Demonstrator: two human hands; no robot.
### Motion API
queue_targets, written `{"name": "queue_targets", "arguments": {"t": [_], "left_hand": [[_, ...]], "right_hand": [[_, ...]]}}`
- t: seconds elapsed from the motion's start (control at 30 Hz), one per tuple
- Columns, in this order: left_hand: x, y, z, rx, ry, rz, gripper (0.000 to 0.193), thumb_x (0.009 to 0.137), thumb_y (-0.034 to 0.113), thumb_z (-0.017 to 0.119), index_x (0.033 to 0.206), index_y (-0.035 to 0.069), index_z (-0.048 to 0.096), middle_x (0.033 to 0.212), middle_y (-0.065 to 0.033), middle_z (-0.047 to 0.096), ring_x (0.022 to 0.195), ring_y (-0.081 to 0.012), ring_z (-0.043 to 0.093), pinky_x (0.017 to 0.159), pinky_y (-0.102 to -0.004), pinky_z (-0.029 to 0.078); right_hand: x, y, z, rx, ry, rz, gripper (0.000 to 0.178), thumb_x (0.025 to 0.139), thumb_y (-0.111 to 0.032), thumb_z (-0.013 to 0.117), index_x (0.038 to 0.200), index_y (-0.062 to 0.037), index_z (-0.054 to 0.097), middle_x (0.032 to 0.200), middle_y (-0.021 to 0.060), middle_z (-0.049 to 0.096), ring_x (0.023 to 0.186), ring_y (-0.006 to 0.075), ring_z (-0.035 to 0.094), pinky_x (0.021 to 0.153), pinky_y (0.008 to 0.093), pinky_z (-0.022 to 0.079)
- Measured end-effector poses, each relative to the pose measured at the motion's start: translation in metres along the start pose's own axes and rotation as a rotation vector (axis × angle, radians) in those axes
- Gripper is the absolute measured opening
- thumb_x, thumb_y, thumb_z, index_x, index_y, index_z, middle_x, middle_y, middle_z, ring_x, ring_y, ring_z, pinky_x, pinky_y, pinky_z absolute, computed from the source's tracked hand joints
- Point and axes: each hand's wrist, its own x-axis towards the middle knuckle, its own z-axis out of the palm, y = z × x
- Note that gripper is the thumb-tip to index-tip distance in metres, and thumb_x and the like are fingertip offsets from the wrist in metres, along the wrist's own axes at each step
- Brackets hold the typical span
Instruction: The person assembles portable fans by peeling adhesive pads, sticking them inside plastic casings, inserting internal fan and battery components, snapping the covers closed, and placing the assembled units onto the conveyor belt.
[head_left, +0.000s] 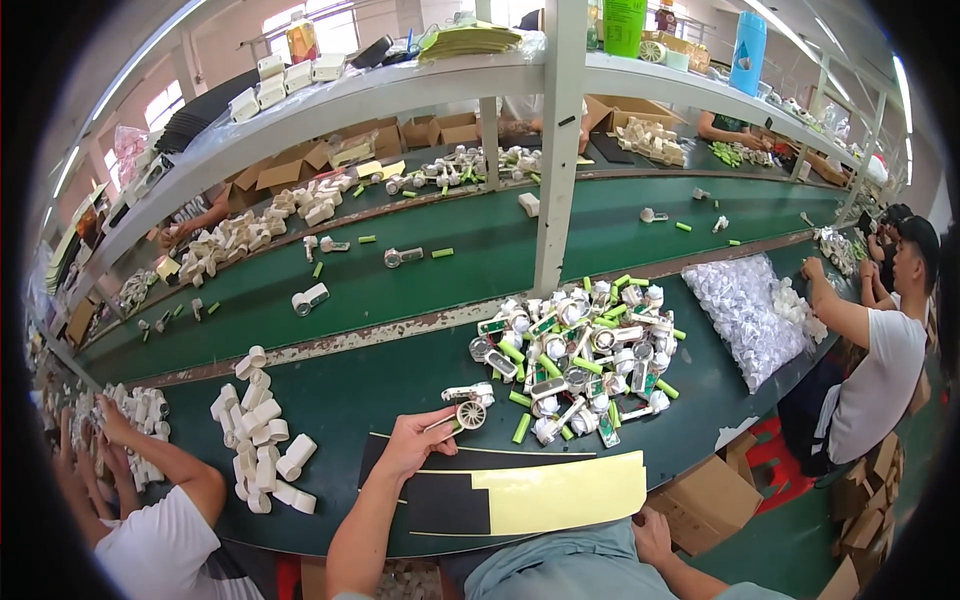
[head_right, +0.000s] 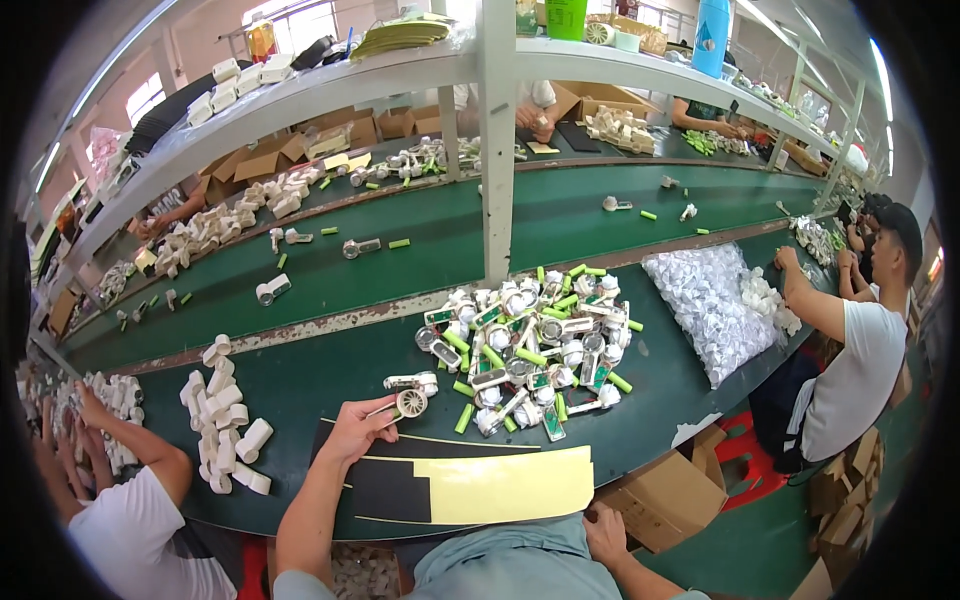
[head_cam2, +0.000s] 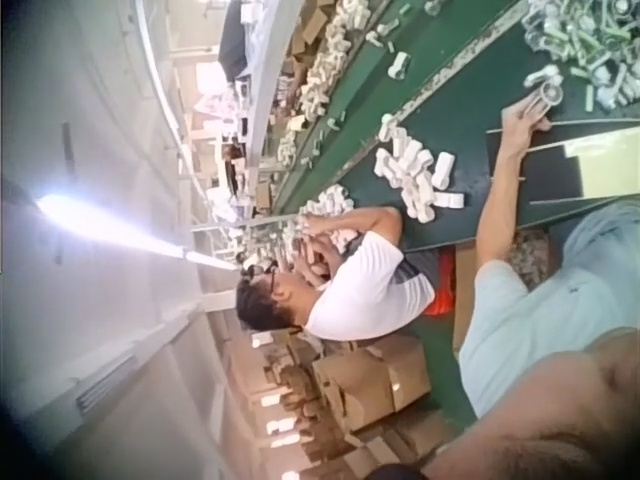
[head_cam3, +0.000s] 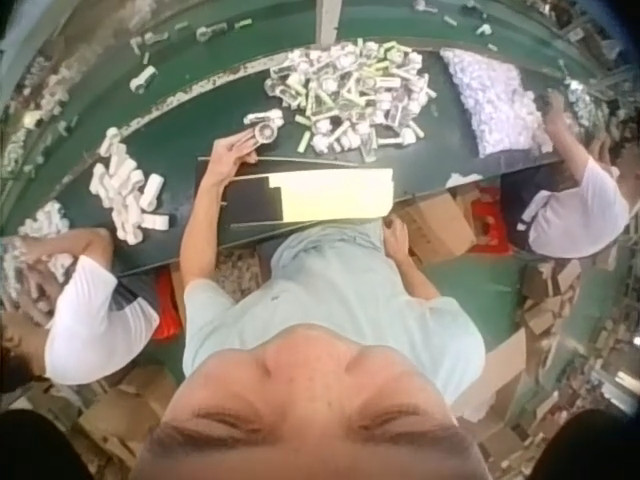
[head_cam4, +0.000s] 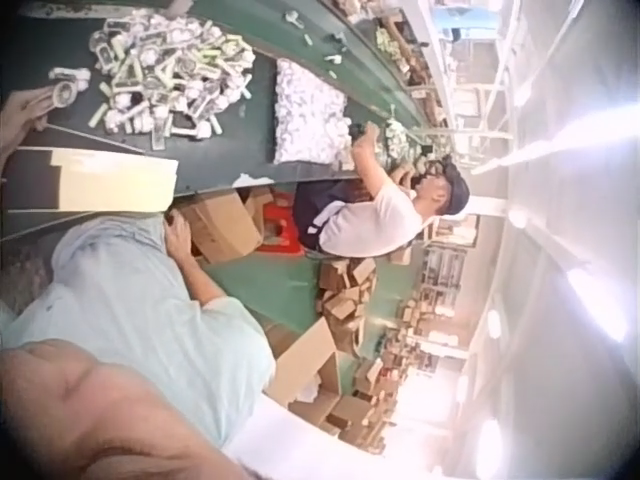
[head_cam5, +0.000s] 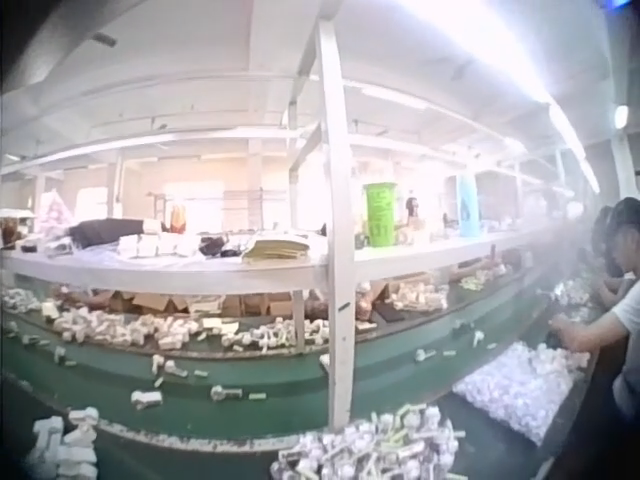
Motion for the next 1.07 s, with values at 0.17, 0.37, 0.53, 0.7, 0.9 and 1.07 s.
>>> {"name": "queue_targets", "arguments": {"t": [0.17,0.37,0.53,0.7,0.9,1.07], "left_hand": [[-0.001,-0.001,-0.006,-0.078,-0.003,0.015,0.044,0.101,0.006,0.069,0.141,-0.009,0.06,0.091,-0.0114,0.074,0.072,-0.0173,0.072,0.067,-0.0288,0.061],[0.001,-0.001,-0.007,-0.084,-0.025,0.023,0.045,0.101,0.006,0.068,0.141,-0.011,0.059,0.095,-0.0133,0.074,0.071,-0.0182,0.072,0.063,-0.0288,0.061],[0.001,0.001,-0.004,-0.08,-0.031,0.009,0.045,0.101,0.007,0.067,0.141,-0.011,0.059,0.093,-0.0129,0.074,0.071,-0.0184,0.073,0.063,-0.0282,0.061],[-0.001,0.003,0.0,-0.055,-0.022,0.007,0.045,0.102,0.008,0.067,0.143,-0.008,0.059,0.093,-0.0115,0.073,0.073,-0.0164,0.073,0.064,-0.0278,0.061],[-0.009,0.005,0.016,0.368,0.0,0.11,0.039,0.103,0.013,0.066,0.14,0.0,0.065,0.107,-0.0085,0.072,0.073,-0.0121,0.07,0.059,-0.0259,0.058],[-0.006,0.009,0.019,1.078,0.079,0.495,0.029,0.09,0.013,0.071,0.117,0.002,0.075,0.113,-0.0147,0.071,0.114,-0.0354,0.059,0.103,-0.0422,0.048]], "right_hand": [[0.017,0.023,0.024,-0.345,0.175,-0.236,0.035,0.095,-0.021,0.056,0.124,-0.0042,0.064,0.125,0.0209,0.057,0.115,0.0376,0.055,0.096,0.0488,0.044],[0.016,0.009,0.03,0.123,0.31,0.065,0.035,0.101,-0.018,0.049,0.13,-0.0014,0.06,0.129,0.0205,0.059,0.113,0.0408,0.055,0.1,0.0496,0.045],[0.009,0.007,0.026,0.23,0.22,0.219,0.03,0.098,-0.014,0.053,0.123,-0.0015,0.063,0.12,0.0183,0.062,0.11,0.0392,0.057,0.101,0.05,0.044],[0.02,0.023,0.031,-0.286,0.296,-0.198,0.018,0.085,-0.011,0.064,0.1,-0.0014,0.066,0.104,0.0158,0.059,0.108,0.0334,0.058,0.101,0.0549,0.043],[0.021,0.013,0.036,-0.313,0.423,-0.138,0.016,0.089,-0.009,0.059,0.101,-0.0012,0.067,0.104,0.0142,0.058,0.104,0.0341,0.058,0.1,0.0499,0.044],[-0.006,0.021,0.025,-0.1,0.165,-0.032,0.017,0.094,-0.011,0.057,0.107,-0.0038,0.066,0.111,0.0155,0.059,0.11,0.035,0.06,0.1,0.0514,0.046]]}}
